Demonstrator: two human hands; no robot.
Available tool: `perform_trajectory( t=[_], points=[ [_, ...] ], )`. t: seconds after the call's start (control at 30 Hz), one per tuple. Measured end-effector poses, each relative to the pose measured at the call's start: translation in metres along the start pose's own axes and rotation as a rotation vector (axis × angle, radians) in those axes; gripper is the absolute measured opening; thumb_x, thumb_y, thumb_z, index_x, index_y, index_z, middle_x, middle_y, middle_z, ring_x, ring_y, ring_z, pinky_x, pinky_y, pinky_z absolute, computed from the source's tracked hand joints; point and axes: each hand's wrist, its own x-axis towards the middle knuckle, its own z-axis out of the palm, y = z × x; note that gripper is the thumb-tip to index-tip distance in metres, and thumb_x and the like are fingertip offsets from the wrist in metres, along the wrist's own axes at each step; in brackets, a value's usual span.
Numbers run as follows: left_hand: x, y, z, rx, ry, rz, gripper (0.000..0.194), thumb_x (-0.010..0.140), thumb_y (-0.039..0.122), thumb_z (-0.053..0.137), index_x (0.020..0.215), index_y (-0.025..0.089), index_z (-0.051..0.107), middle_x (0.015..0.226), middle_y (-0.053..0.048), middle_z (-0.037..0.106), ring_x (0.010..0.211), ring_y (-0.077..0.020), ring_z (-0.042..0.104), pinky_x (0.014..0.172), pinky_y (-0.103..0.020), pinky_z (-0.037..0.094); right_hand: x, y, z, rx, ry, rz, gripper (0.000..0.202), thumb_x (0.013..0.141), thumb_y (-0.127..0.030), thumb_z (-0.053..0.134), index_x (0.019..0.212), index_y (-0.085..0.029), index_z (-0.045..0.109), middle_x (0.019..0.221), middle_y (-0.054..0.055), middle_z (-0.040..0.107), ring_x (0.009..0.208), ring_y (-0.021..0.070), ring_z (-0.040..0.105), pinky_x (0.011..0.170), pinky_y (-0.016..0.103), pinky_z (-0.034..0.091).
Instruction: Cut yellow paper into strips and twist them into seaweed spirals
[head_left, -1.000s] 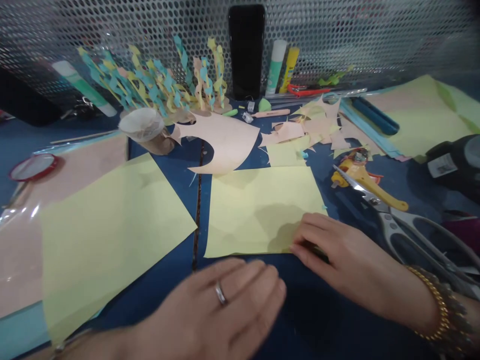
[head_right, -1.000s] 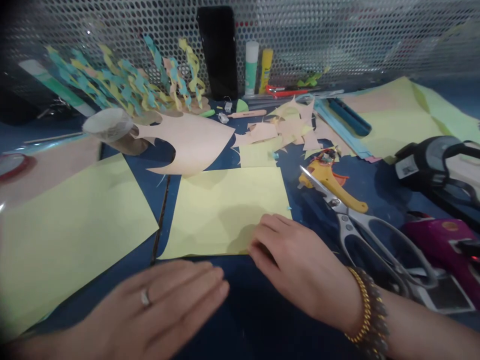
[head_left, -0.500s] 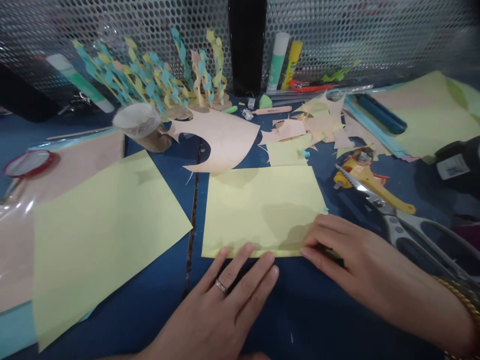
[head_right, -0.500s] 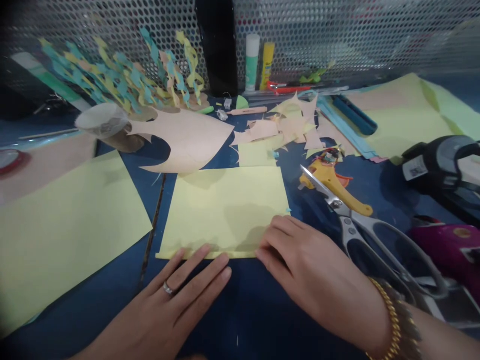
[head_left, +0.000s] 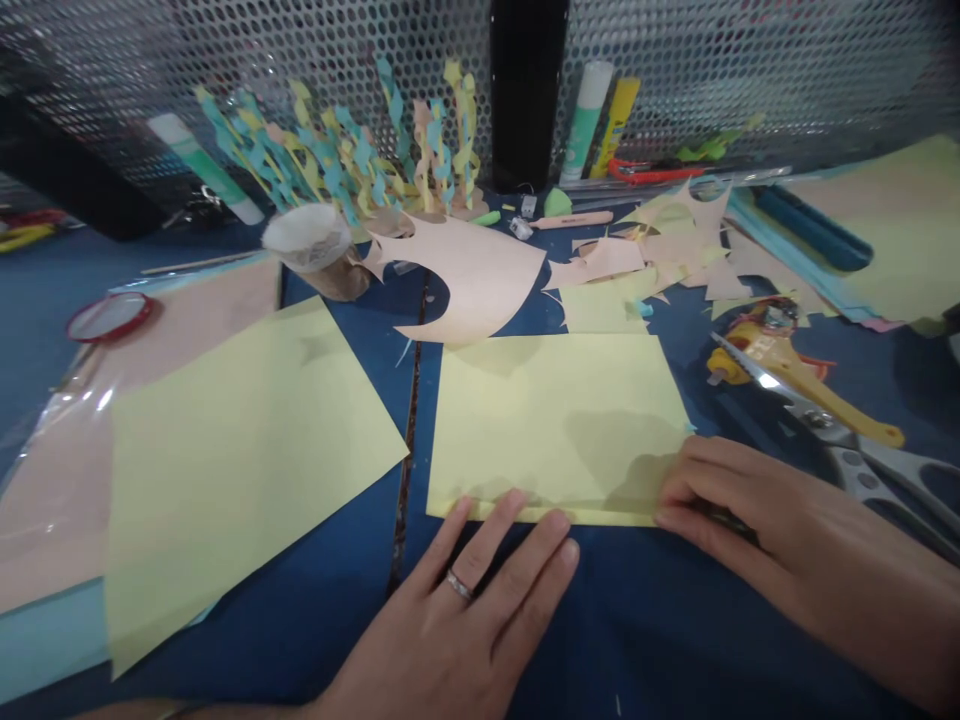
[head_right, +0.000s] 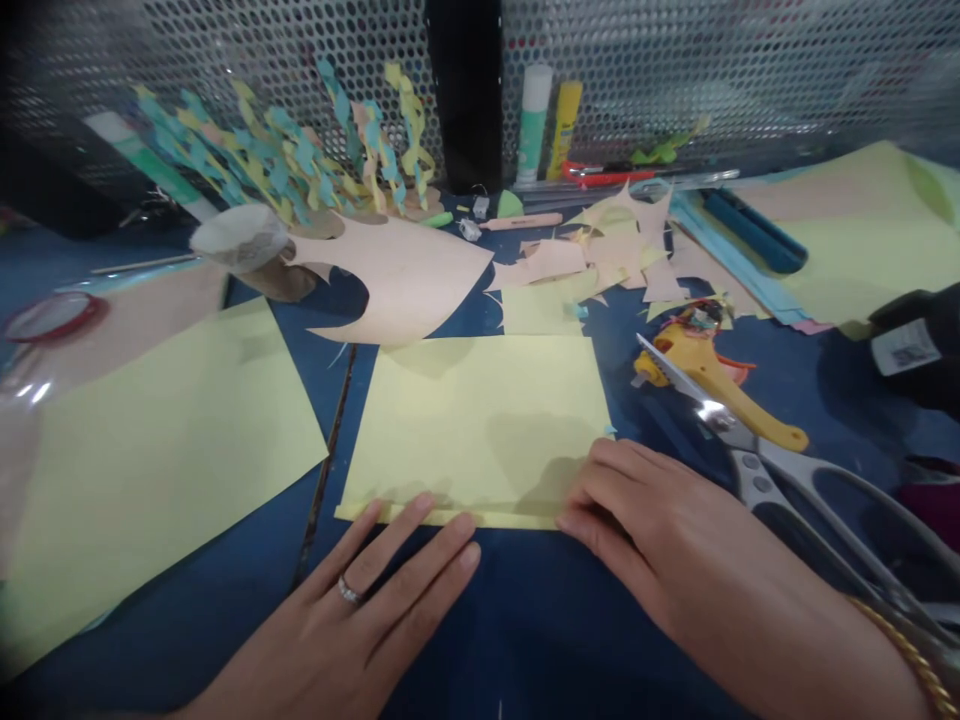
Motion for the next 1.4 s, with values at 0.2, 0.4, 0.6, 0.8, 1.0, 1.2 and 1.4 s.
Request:
perform_trajectory(
  t=[0.2, 0.4, 0.6, 0.8, 1.0, 1.2, 1.4],
  points=[
    [-0.002, 0.002, -0.002, 0.012, -0.049, -0.031, 0.052, 0.092, 0.023, 0.033, 0.143, 0.020, 0.025, 0.152, -0.002, 0.022, 0.135, -0.0333, 0.021, 0.105, -0.049, 0.019, -0.003, 0.007, 0.010, -0.018, 0.065, 0.007, 0.033, 0.091, -0.048, 0.034, 0.078, -0.026, 0.056, 0.081, 0.002, 0.060, 0.074, 0.0190, 0.060, 0.064, 0.031, 0.050],
    [-0.003, 0.003, -0.003, 0.018, -0.066, -0.024, 0.050, 0.092, 0.021, 0.031, 0.143, 0.022, 0.027, 0.153, 0.000, 0.019, 0.135, -0.0342, 0.017, 0.105, -0.054, 0.016, -0.007, 0.007, 0.013, -0.038, 0.053, 0.021, 0.034, 0.091, -0.050, 0.032, 0.082, -0.027, 0.055, 0.089, 0.005, 0.062, 0.081, 0.0227, 0.061, 0.069, 0.035, 0.051],
    [-0.003, 0.002, -0.002, 0.003, -0.046, -0.040, 0.051, 0.093, 0.028, 0.034, 0.143, 0.020, 0.027, 0.152, -0.002, 0.022, 0.134, -0.0350, 0.019, 0.107, -0.055, 0.006, -0.005, 0.008, 0.011, -0.046, -0.004, 0.088, 0.031, 0.090, -0.049, 0.036, 0.082, -0.026, 0.055, 0.089, 0.003, 0.059, 0.082, 0.0209, 0.059, 0.069, 0.034, 0.050],
    [-0.002, 0.001, 0.002, 0.015, 0.025, -0.055, 0.050, 0.091, 0.035, 0.039, 0.139, 0.020, 0.035, 0.150, -0.002, 0.029, 0.134, -0.0275, 0.022, 0.111, -0.049, 0.003, -0.002, -0.001, 0.002, -0.025, -0.033, 0.109, 0.027, 0.091, -0.044, 0.041, 0.078, -0.024, 0.056, 0.084, 0.001, 0.057, 0.074, 0.0146, 0.057, 0.065, 0.027, 0.048],
    [0.000, 0.002, 0.003, 0.028, 0.050, -0.053, 0.047, 0.091, 0.032, 0.038, 0.137, 0.022, 0.039, 0.148, 0.000, 0.032, 0.132, -0.0250, 0.029, 0.112, -0.048, 0.003, 0.000, -0.003, -0.007, -0.038, 0.002, 0.086, 0.026, 0.090, -0.037, 0.045, 0.073, -0.023, 0.057, 0.079, 0.000, 0.058, 0.069, 0.0135, 0.057, 0.061, 0.025, 0.046],
    [0.000, 0.004, 0.007, 0.008, 0.080, -0.081, 0.046, 0.091, 0.035, 0.039, 0.136, 0.025, 0.041, 0.149, 0.002, 0.031, 0.131, -0.0247, 0.030, 0.113, -0.047, 0.002, -0.002, -0.002, -0.015, -0.075, -0.045, 0.081, 0.025, 0.092, -0.032, 0.042, 0.074, -0.023, 0.058, 0.080, 0.000, 0.057, 0.072, 0.0142, 0.056, 0.063, 0.027, 0.045],
    [0.000, 0.006, 0.017, -0.031, 0.153, -0.112, 0.046, 0.090, 0.035, 0.039, 0.135, 0.022, 0.043, 0.146, 0.001, 0.036, 0.131, -0.0238, 0.031, 0.114, -0.048, 0.006, -0.004, 0.000, -0.016, -0.067, -0.084, 0.122, 0.025, 0.093, -0.031, 0.040, 0.075, -0.022, 0.056, 0.081, 0.000, 0.055, 0.075, 0.0147, 0.054, 0.067, 0.030, 0.043]
  ],
)
